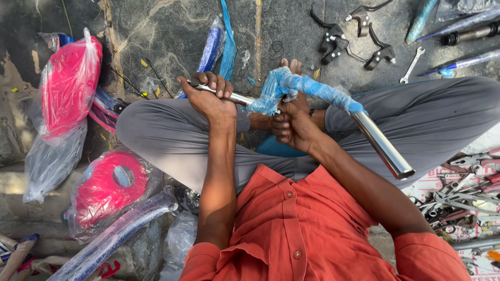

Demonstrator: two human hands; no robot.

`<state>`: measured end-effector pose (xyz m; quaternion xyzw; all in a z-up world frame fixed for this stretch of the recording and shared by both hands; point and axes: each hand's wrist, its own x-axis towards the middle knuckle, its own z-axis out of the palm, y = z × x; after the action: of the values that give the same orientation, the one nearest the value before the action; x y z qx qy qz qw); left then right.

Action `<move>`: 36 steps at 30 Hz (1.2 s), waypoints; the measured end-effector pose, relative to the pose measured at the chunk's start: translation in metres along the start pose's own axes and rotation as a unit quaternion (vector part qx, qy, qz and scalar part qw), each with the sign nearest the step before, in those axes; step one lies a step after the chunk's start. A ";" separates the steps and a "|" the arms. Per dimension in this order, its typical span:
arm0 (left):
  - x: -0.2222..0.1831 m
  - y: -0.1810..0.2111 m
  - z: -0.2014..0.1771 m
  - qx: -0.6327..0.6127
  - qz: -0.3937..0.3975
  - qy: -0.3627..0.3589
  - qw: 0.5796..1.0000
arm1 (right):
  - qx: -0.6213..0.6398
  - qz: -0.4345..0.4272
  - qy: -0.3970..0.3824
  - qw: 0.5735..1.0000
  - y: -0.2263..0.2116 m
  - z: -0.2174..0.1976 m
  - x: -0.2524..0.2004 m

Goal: Unwrapping protective materials and assembling bicycle handlebar components.

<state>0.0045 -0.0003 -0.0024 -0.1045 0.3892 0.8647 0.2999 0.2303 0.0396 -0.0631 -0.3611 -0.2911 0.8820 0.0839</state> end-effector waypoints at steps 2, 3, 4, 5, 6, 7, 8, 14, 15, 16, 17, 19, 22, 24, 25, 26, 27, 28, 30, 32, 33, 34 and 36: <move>-0.001 0.005 0.004 0.005 0.003 0.006 1.000 | 0.021 0.073 0.007 0.997 -0.016 0.007 -0.009; -0.003 0.007 0.004 0.011 0.003 0.012 1.000 | 0.045 0.146 0.016 0.988 -0.022 0.011 -0.014; -0.002 0.007 0.004 0.010 0.001 0.012 1.000 | 0.045 0.146 0.017 0.988 -0.016 0.008 -0.016; -0.001 0.007 0.004 0.008 -0.004 0.020 1.000 | -0.207 -0.124 0.036 0.970 -0.011 0.006 -0.018; -0.001 0.007 0.003 0.006 -0.009 0.028 1.000 | -0.429 -0.377 0.045 0.820 -0.005 0.004 -0.020; -0.001 0.007 0.004 0.006 -0.009 0.028 1.000 | -0.429 -0.377 0.046 0.820 -0.011 0.011 -0.024; -0.002 0.007 0.003 0.002 -0.013 0.031 0.999 | -0.437 -0.354 0.039 0.826 -0.016 0.018 -0.028; 0.004 0.008 -0.003 -0.008 -0.014 0.034 0.999 | -0.440 -0.303 0.031 0.845 -0.010 0.010 -0.020; 0.006 0.007 -0.005 -0.010 -0.014 0.033 0.999 | -0.441 -0.273 0.040 0.854 -0.007 0.008 -0.018; 0.004 0.008 -0.004 -0.010 -0.015 0.032 0.999 | -0.441 -0.273 0.042 0.854 -0.001 0.004 -0.013; 0.003 0.009 -0.002 -0.006 -0.016 0.031 0.999 | -0.386 -0.263 0.020 0.884 0.005 0.001 -0.008; 0.003 0.008 0.003 -0.004 -0.019 0.027 0.999 | -0.330 -0.255 0.001 0.909 0.004 0.000 0.000; -0.001 0.007 0.005 0.008 -0.020 0.030 0.999 | 0.046 0.044 -0.013 0.998 0.001 -0.006 0.003; 0.000 0.009 0.007 0.005 -0.026 0.020 0.999 | 0.227 0.175 -0.132 0.949 0.012 -0.028 0.010; -0.004 0.010 -0.002 0.008 -0.027 0.025 0.999 | 0.230 0.180 -0.130 0.948 -0.007 -0.003 -0.008; -0.001 0.009 -0.003 0.002 -0.031 0.020 0.999 | 0.078 0.135 -0.024 0.987 -0.034 0.021 -0.020; 0.002 0.008 -0.004 -0.003 -0.035 0.015 0.999 | -0.075 0.083 0.084 0.990 -0.060 0.045 -0.032; 0.004 0.009 0.000 -0.004 -0.033 0.012 0.999 | -0.076 0.080 0.082 0.990 -0.052 0.039 -0.029; 0.004 0.010 0.002 -0.002 -0.027 0.025 0.999 | -0.337 -0.236 0.031 0.911 -0.029 0.024 -0.027; 0.002 0.009 -0.002 0.001 -0.027 0.030 0.999 | -0.410 -0.340 0.035 0.846 -0.018 0.016 -0.023; 0.002 0.009 -0.002 0.004 -0.026 0.032 0.999 | -0.473 -0.441 0.036 0.762 -0.013 0.013 -0.020; 0.002 0.008 -0.001 0.003 -0.026 0.031 0.999 | -0.474 -0.442 0.036 0.761 -0.010 0.011 -0.014; 0.002 0.007 0.001 0.001 -0.023 0.017 1.000 | 0.072 0.030 0.017 0.997 -0.002 0.008 -0.003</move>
<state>-0.0017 -0.0024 0.0012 -0.1275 0.3923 0.8554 0.3133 0.2267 0.0365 -0.0556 -0.3778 -0.2141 0.8964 0.0886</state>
